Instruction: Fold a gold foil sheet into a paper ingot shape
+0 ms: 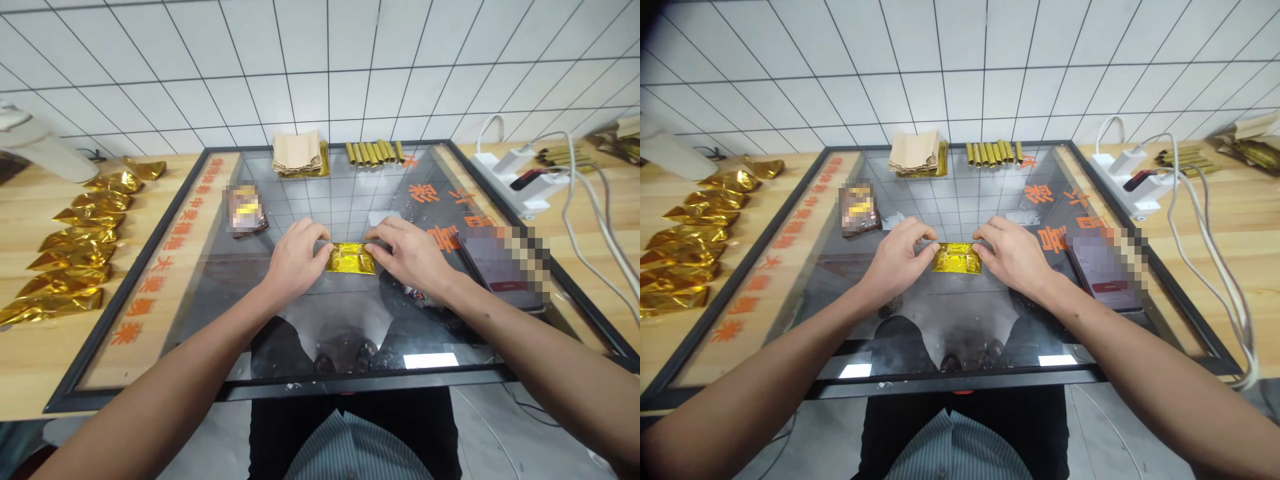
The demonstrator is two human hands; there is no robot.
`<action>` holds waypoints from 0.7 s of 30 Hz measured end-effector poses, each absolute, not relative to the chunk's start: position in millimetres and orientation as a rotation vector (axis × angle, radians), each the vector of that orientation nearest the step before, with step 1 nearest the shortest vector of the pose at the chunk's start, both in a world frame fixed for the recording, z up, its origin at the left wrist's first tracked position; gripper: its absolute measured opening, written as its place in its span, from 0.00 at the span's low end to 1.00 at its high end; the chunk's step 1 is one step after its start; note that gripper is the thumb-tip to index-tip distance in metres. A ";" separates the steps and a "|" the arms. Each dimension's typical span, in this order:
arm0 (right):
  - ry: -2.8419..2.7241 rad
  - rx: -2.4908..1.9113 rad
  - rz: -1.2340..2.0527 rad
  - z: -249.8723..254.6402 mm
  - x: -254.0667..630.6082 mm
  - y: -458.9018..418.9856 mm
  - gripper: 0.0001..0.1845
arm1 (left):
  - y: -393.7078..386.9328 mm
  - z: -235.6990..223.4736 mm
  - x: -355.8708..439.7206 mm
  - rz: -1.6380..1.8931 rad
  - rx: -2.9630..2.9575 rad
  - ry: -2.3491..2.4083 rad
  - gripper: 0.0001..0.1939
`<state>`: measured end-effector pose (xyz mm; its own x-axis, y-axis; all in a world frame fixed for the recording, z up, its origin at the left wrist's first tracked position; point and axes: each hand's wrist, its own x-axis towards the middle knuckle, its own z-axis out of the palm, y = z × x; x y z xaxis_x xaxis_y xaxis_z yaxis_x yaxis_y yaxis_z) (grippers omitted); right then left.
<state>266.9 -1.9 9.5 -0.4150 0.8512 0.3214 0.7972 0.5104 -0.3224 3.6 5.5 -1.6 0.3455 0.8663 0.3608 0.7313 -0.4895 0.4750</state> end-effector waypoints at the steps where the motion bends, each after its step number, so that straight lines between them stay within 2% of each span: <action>1: -2.301 -1.342 0.164 10.5 268.2 -2.4 0.09 | 3.9 1.8 1.9 0.854 2.382 1.426 0.02; 5: -2.298 -1.227 0.215 19.9 276.9 -7.1 0.07 | -3.0 13.0 -6.7 0.787 2.490 1.232 0.06; 10: -2.493 -1.027 0.324 33.3 282.3 -18.6 0.05 | -7.8 15.4 -11.5 0.626 2.638 0.968 0.04; 14: -2.556 -1.067 0.232 34.7 277.9 -24.7 0.05 | -8.1 13.1 -9.6 0.518 2.703 0.974 0.04; 21: -2.608 -1.092 0.036 25.7 272.4 -24.6 0.09 | -8.8 10.0 -5.8 0.405 2.935 0.958 0.13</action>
